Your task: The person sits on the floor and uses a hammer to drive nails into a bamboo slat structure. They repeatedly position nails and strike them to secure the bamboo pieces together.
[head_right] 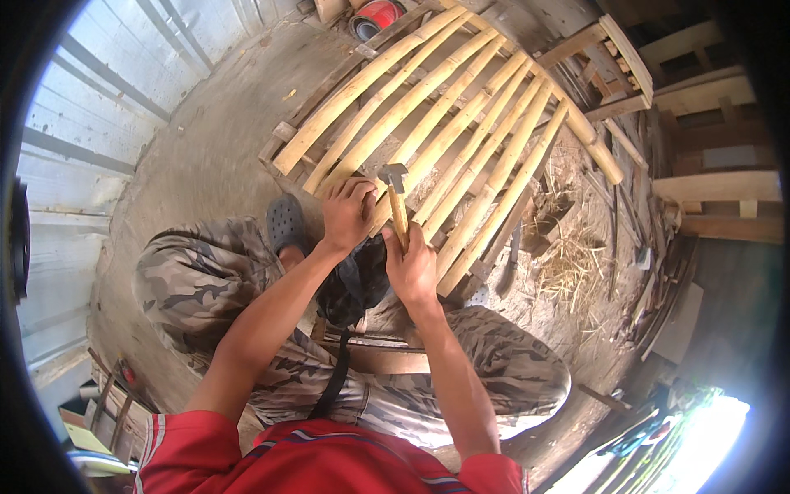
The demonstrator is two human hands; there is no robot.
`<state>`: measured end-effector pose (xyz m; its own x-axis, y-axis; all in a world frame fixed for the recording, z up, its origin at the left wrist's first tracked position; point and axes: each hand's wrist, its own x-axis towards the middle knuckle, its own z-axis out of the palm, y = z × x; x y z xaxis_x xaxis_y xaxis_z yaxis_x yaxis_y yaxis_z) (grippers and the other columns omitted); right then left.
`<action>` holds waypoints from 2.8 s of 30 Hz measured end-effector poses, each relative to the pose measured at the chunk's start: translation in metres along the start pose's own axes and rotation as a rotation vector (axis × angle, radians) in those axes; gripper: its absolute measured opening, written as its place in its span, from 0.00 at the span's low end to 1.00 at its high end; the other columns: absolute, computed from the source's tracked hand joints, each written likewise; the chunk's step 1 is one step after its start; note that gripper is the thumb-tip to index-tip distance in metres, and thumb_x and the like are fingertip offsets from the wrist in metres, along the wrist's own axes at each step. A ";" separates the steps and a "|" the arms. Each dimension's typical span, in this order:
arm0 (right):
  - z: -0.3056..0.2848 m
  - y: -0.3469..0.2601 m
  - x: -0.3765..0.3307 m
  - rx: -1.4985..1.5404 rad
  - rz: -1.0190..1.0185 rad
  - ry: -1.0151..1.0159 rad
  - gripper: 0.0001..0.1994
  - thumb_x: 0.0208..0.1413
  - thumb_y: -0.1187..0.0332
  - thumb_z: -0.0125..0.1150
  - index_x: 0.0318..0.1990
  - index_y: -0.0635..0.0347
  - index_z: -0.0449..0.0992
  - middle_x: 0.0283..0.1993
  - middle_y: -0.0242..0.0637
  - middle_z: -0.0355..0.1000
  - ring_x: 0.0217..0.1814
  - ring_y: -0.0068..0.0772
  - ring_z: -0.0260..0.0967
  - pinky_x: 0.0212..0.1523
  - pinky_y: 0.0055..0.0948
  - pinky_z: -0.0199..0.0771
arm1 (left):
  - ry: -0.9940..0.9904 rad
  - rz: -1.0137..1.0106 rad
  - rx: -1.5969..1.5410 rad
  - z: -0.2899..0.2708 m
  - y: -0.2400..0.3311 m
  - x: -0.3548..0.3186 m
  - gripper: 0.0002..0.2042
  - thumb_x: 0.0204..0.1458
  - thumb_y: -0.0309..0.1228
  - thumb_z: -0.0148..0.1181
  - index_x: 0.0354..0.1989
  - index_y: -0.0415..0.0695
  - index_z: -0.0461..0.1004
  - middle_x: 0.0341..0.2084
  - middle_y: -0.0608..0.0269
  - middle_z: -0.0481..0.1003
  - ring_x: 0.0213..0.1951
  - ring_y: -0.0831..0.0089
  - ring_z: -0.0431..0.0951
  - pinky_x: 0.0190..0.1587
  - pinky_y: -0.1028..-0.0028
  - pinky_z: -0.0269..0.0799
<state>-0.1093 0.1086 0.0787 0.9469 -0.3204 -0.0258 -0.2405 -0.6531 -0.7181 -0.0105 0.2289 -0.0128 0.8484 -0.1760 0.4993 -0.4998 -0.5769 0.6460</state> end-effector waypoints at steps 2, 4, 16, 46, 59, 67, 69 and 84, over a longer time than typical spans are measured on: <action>0.009 0.008 -0.007 0.038 0.036 0.001 0.18 0.66 0.57 0.63 0.42 0.66 0.69 0.23 0.58 0.71 0.27 0.67 0.72 0.25 0.47 0.69 | 0.008 0.015 0.000 -0.002 -0.001 -0.003 0.05 0.53 0.26 0.65 0.37 0.45 0.79 0.38 0.63 0.80 0.41 0.59 0.77 0.46 0.62 0.70; 0.012 0.013 -0.013 0.022 0.057 -0.017 0.18 0.66 0.57 0.63 0.43 0.66 0.70 0.24 0.58 0.71 0.27 0.67 0.73 0.25 0.48 0.70 | 0.043 0.014 -0.015 -0.001 -0.002 -0.003 0.05 0.52 0.25 0.65 0.37 0.45 0.79 0.38 0.64 0.81 0.41 0.59 0.78 0.46 0.63 0.70; 0.008 0.015 -0.007 0.020 0.071 -0.097 0.18 0.67 0.57 0.61 0.47 0.66 0.70 0.25 0.58 0.75 0.30 0.67 0.76 0.25 0.50 0.72 | 0.089 0.027 -0.033 0.002 -0.005 -0.003 0.07 0.48 0.25 0.66 0.36 0.45 0.79 0.38 0.64 0.82 0.42 0.62 0.80 0.47 0.64 0.72; 0.006 0.010 -0.001 -0.001 0.078 -0.102 0.17 0.67 0.59 0.61 0.36 0.66 0.67 0.20 0.59 0.70 0.25 0.69 0.73 0.21 0.50 0.68 | 0.057 0.037 0.008 0.001 -0.004 -0.004 0.06 0.50 0.24 0.65 0.36 0.44 0.81 0.38 0.64 0.83 0.42 0.61 0.80 0.47 0.63 0.73; 0.002 0.002 -0.005 0.096 -0.004 -0.013 0.17 0.66 0.59 0.62 0.37 0.65 0.67 0.20 0.60 0.70 0.26 0.70 0.73 0.20 0.51 0.67 | 0.073 -0.018 -0.021 0.010 -0.008 -0.007 0.05 0.50 0.27 0.69 0.35 0.45 0.83 0.38 0.64 0.84 0.44 0.60 0.81 0.49 0.62 0.74; 0.002 0.007 -0.006 0.018 0.051 -0.109 0.18 0.67 0.58 0.61 0.42 0.67 0.66 0.22 0.61 0.71 0.27 0.70 0.73 0.21 0.52 0.69 | 0.103 0.008 -0.019 0.007 -0.010 -0.008 0.03 0.49 0.25 0.68 0.32 0.45 0.82 0.37 0.65 0.84 0.42 0.61 0.81 0.47 0.63 0.74; 0.005 0.006 -0.010 0.082 -0.027 -0.010 0.17 0.67 0.59 0.60 0.42 0.67 0.66 0.23 0.63 0.72 0.29 0.70 0.74 0.21 0.53 0.69 | 0.121 0.005 -0.014 0.008 -0.007 -0.008 0.03 0.49 0.25 0.68 0.32 0.45 0.82 0.37 0.64 0.84 0.42 0.61 0.81 0.47 0.63 0.74; -0.018 0.015 -0.010 0.096 0.173 0.023 0.23 0.68 0.50 0.58 0.39 0.68 0.71 0.22 0.49 0.67 0.22 0.48 0.66 0.28 0.44 0.66 | 0.029 0.027 0.081 -0.010 -0.019 -0.010 0.16 0.53 0.23 0.59 0.52 0.45 0.77 0.55 0.56 0.77 0.60 0.55 0.73 0.61 0.56 0.66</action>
<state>-0.1264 0.0892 0.0804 0.8876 -0.4390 -0.1395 -0.3771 -0.5186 -0.7674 -0.0115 0.2498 -0.0238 0.8290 -0.1694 0.5330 -0.5053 -0.6353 0.5840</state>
